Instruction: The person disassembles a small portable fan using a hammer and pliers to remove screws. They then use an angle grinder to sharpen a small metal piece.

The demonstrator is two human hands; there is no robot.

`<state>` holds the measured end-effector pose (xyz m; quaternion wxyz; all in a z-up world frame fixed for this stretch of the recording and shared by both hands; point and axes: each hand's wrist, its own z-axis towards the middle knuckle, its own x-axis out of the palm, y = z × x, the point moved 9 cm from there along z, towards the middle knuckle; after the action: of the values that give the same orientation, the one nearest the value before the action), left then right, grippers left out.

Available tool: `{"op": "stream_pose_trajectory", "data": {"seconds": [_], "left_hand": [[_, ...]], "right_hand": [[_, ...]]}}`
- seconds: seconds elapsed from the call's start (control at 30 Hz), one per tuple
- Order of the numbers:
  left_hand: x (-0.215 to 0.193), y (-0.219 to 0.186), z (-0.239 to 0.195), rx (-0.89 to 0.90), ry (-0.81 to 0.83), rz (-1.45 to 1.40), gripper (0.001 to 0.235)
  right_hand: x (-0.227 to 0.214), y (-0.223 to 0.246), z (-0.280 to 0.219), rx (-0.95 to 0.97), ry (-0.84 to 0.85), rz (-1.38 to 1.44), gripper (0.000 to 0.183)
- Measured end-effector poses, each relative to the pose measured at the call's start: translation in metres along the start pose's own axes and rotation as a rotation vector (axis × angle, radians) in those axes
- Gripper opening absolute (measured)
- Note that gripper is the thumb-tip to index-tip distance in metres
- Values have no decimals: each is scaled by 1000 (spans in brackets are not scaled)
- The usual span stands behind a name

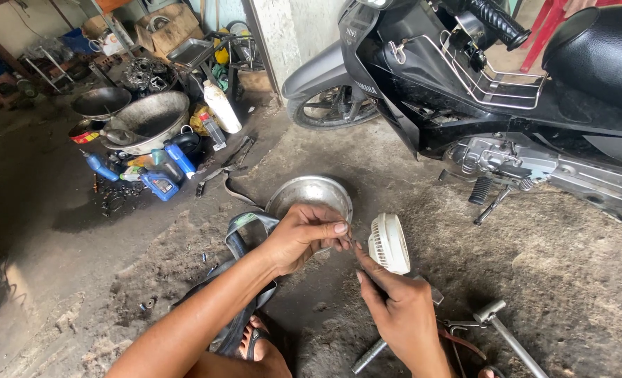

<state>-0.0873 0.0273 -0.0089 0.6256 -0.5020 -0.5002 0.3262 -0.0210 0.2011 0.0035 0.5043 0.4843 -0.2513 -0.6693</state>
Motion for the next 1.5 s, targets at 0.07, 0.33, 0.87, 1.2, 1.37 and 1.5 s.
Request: {"op": "stream_pose_trajectory", "data": {"seconds": [0.07, 0.33, 0.87, 1.2, 1.37, 1.5], "left_hand": [[-1, 2, 1, -11, -4, -3, 15], [1, 1, -1, -46, 42, -64, 15], [0, -27, -7, 116, 37, -29, 15], [-4, -31, -8, 124, -13, -28, 17], [-7, -29, -7, 135, 6, -78, 21], [-6, -26, -5, 124, 1, -79, 20]], "right_hand": [[-1, 5, 1, -38, -10, -45, 46], [-3, 5, 2, -41, -24, -13, 45], [2, -14, 17, -165, -25, 245, 46], [14, -37, 21, -194, -9, 317, 47], [14, -38, 23, -215, -16, 290, 44], [16, -42, 25, -200, 5, 299, 44]]}}
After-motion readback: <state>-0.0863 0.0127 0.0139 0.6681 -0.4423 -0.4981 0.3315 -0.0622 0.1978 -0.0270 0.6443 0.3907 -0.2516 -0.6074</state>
